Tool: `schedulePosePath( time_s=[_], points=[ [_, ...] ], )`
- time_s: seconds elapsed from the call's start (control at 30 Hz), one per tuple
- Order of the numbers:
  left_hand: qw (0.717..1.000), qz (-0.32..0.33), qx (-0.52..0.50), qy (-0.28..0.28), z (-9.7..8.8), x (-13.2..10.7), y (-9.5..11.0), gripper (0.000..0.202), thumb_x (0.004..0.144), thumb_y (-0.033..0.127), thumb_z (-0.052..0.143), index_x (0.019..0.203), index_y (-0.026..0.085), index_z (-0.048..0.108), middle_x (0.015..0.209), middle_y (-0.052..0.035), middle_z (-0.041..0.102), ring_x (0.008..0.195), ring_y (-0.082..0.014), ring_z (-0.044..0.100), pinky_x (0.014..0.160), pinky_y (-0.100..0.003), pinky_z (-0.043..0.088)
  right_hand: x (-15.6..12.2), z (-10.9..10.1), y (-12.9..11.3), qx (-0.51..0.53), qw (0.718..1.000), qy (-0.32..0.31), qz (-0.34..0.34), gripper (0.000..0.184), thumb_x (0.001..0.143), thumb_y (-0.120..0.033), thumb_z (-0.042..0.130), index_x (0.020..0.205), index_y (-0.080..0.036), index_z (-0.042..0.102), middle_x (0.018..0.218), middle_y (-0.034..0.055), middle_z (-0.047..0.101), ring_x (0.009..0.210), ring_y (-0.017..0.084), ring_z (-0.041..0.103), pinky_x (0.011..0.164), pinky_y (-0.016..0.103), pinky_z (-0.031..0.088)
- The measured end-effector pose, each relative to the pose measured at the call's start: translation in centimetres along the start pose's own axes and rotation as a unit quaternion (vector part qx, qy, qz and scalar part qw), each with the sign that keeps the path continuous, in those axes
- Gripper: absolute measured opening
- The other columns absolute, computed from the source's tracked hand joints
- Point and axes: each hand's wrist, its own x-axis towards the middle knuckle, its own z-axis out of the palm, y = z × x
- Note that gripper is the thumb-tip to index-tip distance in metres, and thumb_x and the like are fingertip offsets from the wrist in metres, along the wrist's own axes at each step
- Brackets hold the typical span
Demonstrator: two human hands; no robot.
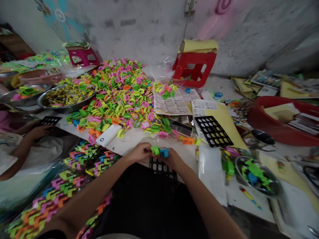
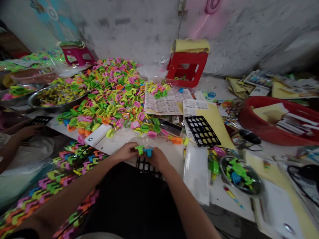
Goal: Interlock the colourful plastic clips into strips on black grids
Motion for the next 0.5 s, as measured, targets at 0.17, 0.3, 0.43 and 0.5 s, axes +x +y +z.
schedulePosePath(
  time_s=[0.17,0.3,0.43,0.5],
  points=[
    [0.999,0.009,0.018,0.038,0.1,-0.2,0.5,0.007,0.075,0.023,0.064,0.075,0.017,0.063,0.077,-0.0004,0.060,0.073,-0.0132,0.057,0.065,-0.022,0.044,0.6,-0.4,-0.1,-0.042,0.998,-0.049,-0.024,0.014,0.073,-0.019,0.058,0.069,-0.022,0.071,0.061,-0.0009,0.067,0.057,0.014,0.056,0.057,0.022,0.039],
    [0.997,0.009,0.034,0.070,0.9,-0.5,0.7,0.012,0.072,0.022,0.066,0.069,0.017,0.056,0.071,0.0018,0.055,0.069,-0.0124,0.053,0.063,-0.021,0.043,0.6,-0.6,0.4,-0.056,0.997,-0.045,-0.025,0.010,0.072,-0.020,0.060,0.066,-0.021,0.069,0.060,-0.0012,0.066,0.059,0.014,0.056,0.057,0.022,0.039],
    [0.996,0.023,0.043,0.068,0.8,-0.5,0.6,0.012,0.073,0.019,0.063,0.065,0.017,0.054,0.068,0.0018,0.053,0.070,-0.0132,0.052,0.065,-0.023,0.041,0.5,-0.9,0.3,-0.067,0.996,-0.043,-0.034,0.012,0.076,-0.024,0.059,0.070,-0.020,0.068,0.065,-0.0005,0.068,0.061,0.015,0.056,0.059,0.024,0.041],
    [0.997,0.030,0.045,0.061,0.7,-0.4,0.6,0.012,0.073,0.017,0.061,0.064,0.017,0.054,0.067,0.0016,0.052,0.070,-0.0136,0.051,0.065,-0.023,0.040,0.5,-0.9,-0.1,-0.070,0.996,-0.043,-0.039,0.012,0.077,-0.025,0.059,0.073,-0.019,0.069,0.070,0.0001,0.069,0.063,0.015,0.057,0.061,0.024,0.042]
  ],
)
